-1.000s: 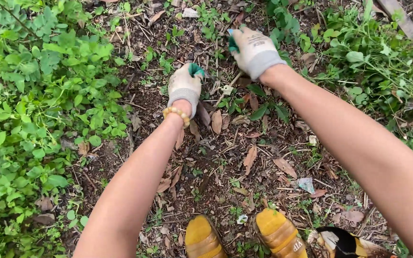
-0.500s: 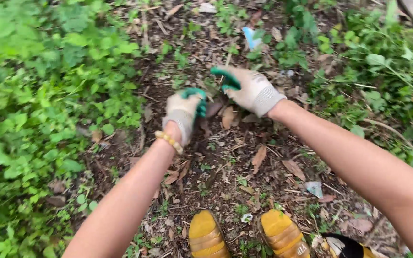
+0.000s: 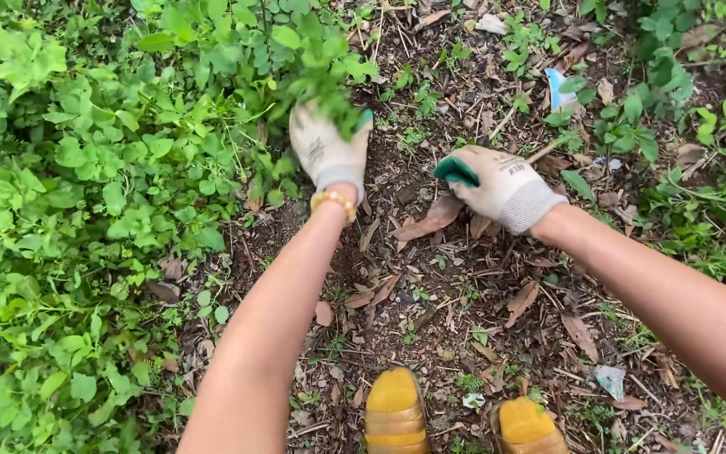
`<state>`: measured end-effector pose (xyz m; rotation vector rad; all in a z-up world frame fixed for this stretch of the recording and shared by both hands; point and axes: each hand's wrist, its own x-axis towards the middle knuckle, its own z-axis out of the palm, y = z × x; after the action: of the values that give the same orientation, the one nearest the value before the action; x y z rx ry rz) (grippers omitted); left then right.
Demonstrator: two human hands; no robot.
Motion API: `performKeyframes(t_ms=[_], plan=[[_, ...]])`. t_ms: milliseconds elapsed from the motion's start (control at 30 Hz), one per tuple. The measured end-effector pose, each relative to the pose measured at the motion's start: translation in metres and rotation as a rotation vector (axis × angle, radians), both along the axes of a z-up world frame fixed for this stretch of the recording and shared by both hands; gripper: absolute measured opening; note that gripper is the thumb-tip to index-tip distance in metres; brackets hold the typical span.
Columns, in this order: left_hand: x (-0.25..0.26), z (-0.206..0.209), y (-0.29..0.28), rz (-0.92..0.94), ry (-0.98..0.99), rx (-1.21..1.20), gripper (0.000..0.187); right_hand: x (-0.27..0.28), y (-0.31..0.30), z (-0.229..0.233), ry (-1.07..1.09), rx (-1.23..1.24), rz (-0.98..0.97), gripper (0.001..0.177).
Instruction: Pulling weeds from the ground in a garden area using both hands
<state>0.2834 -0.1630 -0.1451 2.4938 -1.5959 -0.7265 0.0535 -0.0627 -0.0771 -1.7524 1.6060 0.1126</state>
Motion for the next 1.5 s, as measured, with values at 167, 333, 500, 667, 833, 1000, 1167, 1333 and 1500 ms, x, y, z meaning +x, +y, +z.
performKeyframes(t_ms=[167,333,500,667,833,1000,1167,1333,1500], plan=[[-0.02,-0.025,-0.039,-0.056,0.436,-0.25,0.044,-0.006,0.01,-0.019,-0.031,-0.016,-0.016,0.032],[-0.005,-0.075,-0.065,0.19,0.644,-0.239,0.046,-0.017,0.021,-0.038,-0.072,-0.033,0.001,0.035],[-0.001,-0.014,-0.028,0.529,0.823,-0.342,0.023,-0.016,0.03,-0.032,-0.068,-0.026,0.013,0.034],[0.016,0.011,0.07,0.607,0.736,-0.196,0.026,-0.009,0.033,-0.021,-0.125,-0.025,0.044,0.032],[0.033,0.077,0.102,0.889,0.809,-0.148,0.036,0.002,0.005,-0.018,-0.139,-0.204,-0.134,0.029],[0.038,0.049,0.13,1.018,0.857,-0.153,0.051,0.03,-0.055,0.006,-0.164,-0.193,-0.399,0.059],[0.004,0.097,0.125,0.556,0.89,-0.064,0.064,0.045,-0.105,-0.033,-0.173,-0.084,-0.357,0.029],[-0.001,0.011,0.054,0.224,0.54,-0.198,0.085,0.008,-0.104,-0.075,-0.546,-0.057,-0.624,0.008],[0.006,-0.061,-0.024,-0.224,0.356,-0.554,0.077,-0.026,-0.061,-0.034,-0.633,0.127,-0.776,0.003]])
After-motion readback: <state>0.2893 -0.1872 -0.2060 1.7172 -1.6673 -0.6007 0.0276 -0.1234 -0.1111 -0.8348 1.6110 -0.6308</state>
